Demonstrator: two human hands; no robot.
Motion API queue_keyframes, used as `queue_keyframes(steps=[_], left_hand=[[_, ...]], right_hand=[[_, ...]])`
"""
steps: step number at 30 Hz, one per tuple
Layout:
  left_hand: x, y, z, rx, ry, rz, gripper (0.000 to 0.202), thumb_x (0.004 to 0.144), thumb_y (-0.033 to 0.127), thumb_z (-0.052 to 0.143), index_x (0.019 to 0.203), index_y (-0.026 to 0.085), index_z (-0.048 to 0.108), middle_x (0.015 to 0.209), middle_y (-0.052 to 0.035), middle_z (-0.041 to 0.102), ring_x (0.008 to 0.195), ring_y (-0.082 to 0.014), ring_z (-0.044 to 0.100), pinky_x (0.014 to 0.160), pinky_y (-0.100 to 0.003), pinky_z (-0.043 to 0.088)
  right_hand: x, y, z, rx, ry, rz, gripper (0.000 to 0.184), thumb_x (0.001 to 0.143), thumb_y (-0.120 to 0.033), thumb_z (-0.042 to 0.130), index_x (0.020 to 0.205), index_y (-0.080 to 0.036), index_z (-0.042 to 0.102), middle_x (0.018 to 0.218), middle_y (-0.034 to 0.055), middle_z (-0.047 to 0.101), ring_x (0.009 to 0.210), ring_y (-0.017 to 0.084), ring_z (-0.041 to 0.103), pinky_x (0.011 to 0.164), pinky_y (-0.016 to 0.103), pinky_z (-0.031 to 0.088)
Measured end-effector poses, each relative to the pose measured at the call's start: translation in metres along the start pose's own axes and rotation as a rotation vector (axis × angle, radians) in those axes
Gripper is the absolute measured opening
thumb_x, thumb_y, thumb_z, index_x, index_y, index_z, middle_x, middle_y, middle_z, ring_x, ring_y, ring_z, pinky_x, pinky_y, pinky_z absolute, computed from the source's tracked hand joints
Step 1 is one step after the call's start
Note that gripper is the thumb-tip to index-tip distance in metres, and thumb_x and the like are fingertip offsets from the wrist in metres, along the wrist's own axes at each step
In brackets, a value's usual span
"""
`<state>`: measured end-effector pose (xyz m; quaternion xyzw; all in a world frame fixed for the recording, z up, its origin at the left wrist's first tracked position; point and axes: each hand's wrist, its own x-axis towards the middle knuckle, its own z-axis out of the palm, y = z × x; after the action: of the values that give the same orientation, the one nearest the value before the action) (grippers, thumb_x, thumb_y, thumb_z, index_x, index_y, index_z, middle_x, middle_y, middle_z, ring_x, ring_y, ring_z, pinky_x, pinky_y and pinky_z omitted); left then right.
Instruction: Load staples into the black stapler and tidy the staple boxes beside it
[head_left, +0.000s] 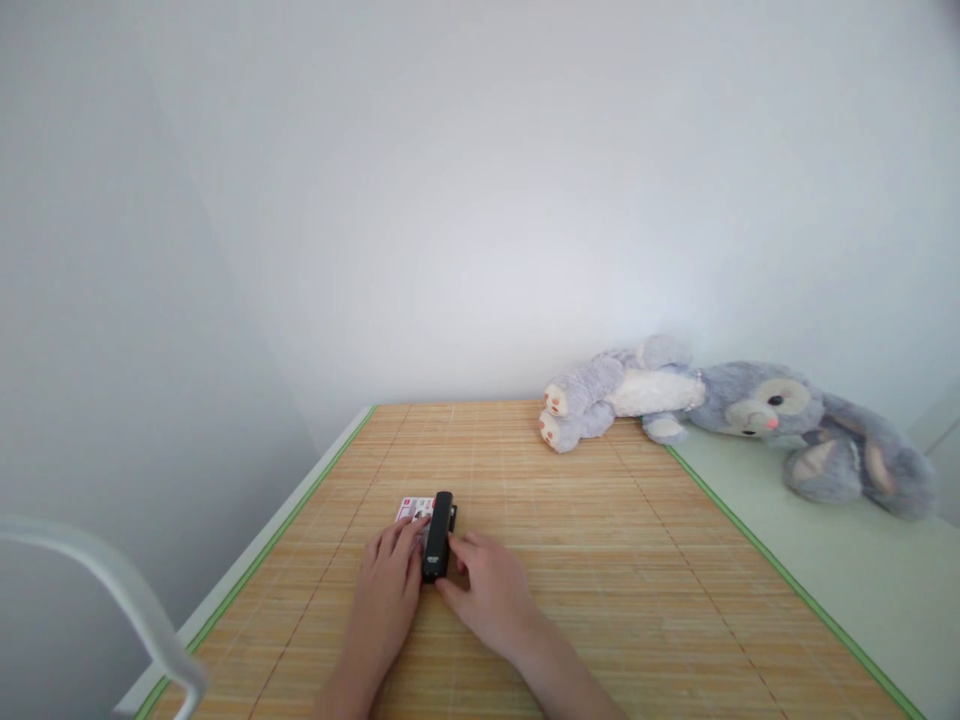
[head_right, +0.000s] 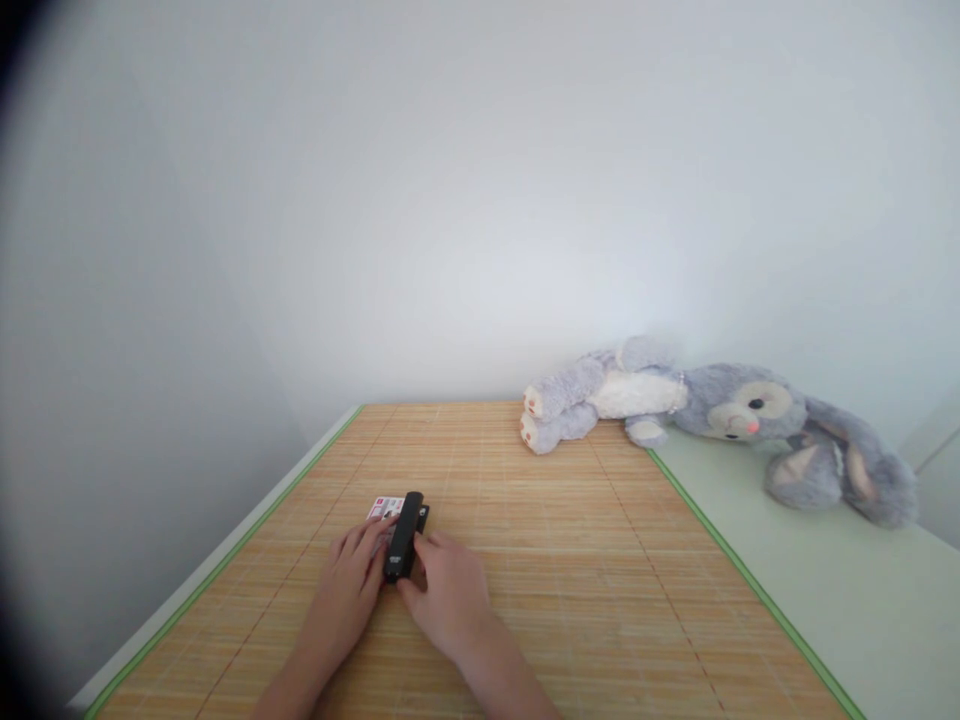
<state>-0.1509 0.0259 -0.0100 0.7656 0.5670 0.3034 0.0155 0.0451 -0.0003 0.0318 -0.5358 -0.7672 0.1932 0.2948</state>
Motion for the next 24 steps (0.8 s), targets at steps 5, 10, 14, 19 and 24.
queue_keyframes(steps=[5, 10, 14, 19, 24], left_hand=[[0.003, -0.038, -0.012, 0.002, 0.031, 0.008, 0.040, 0.101, 0.031, 0.036, 0.136, 0.030, 0.057, 0.136, -0.0054, 0.061, 0.126, -0.0254, 0.052, 0.110, -0.050, 0.043], [0.005, -0.053, -0.015, 0.029, 0.034, -0.019, 0.041, 0.101, 0.031, 0.035, 0.137, 0.030, 0.055, 0.137, -0.0057, 0.060, 0.125, -0.0263, 0.053, 0.108, -0.051, 0.042], [0.007, -0.053, -0.014, 0.055, 0.048, -0.034, 0.042, 0.101, 0.031, 0.037, 0.139, 0.031, 0.054, 0.135, -0.0058, 0.061, 0.122, -0.0266, 0.055, 0.107, -0.051, 0.043], [0.009, -0.050, -0.014, 0.058, 0.064, -0.047, 0.042, 0.100, 0.030, 0.038, 0.139, 0.033, 0.054, 0.136, -0.0043, 0.061, 0.121, -0.0256, 0.055, 0.105, -0.048, 0.045], [0.009, -0.045, -0.013, 0.034, 0.041, -0.037, 0.041, 0.101, 0.029, 0.035, 0.138, 0.032, 0.055, 0.137, -0.0047, 0.060, 0.123, -0.0253, 0.054, 0.106, -0.048, 0.045]], right_hand=[[0.019, -0.014, 0.021, -0.030, 0.013, -0.060, 0.033, 0.084, -0.037, 0.069, 0.116, -0.029, 0.066, 0.103, 0.0028, 0.066, 0.096, 0.023, 0.060, 0.081, 0.031, 0.044], [0.027, -0.017, 0.032, -0.052, 0.030, -0.084, 0.039, 0.085, -0.041, 0.070, 0.122, -0.031, 0.065, 0.106, 0.0038, 0.065, 0.103, 0.026, 0.059, 0.089, 0.035, 0.044], [0.027, -0.017, 0.034, -0.053, 0.042, -0.087, 0.041, 0.085, -0.042, 0.071, 0.124, -0.032, 0.064, 0.107, 0.0040, 0.065, 0.103, 0.026, 0.058, 0.089, 0.036, 0.045], [0.025, -0.017, 0.033, -0.047, 0.051, -0.074, 0.042, 0.083, -0.042, 0.074, 0.123, -0.031, 0.065, 0.106, 0.0036, 0.065, 0.100, 0.025, 0.059, 0.086, 0.035, 0.045], [0.025, -0.018, 0.029, -0.038, 0.037, -0.052, 0.039, 0.082, -0.039, 0.075, 0.119, -0.030, 0.067, 0.104, 0.0026, 0.065, 0.097, 0.024, 0.059, 0.082, 0.033, 0.045]])
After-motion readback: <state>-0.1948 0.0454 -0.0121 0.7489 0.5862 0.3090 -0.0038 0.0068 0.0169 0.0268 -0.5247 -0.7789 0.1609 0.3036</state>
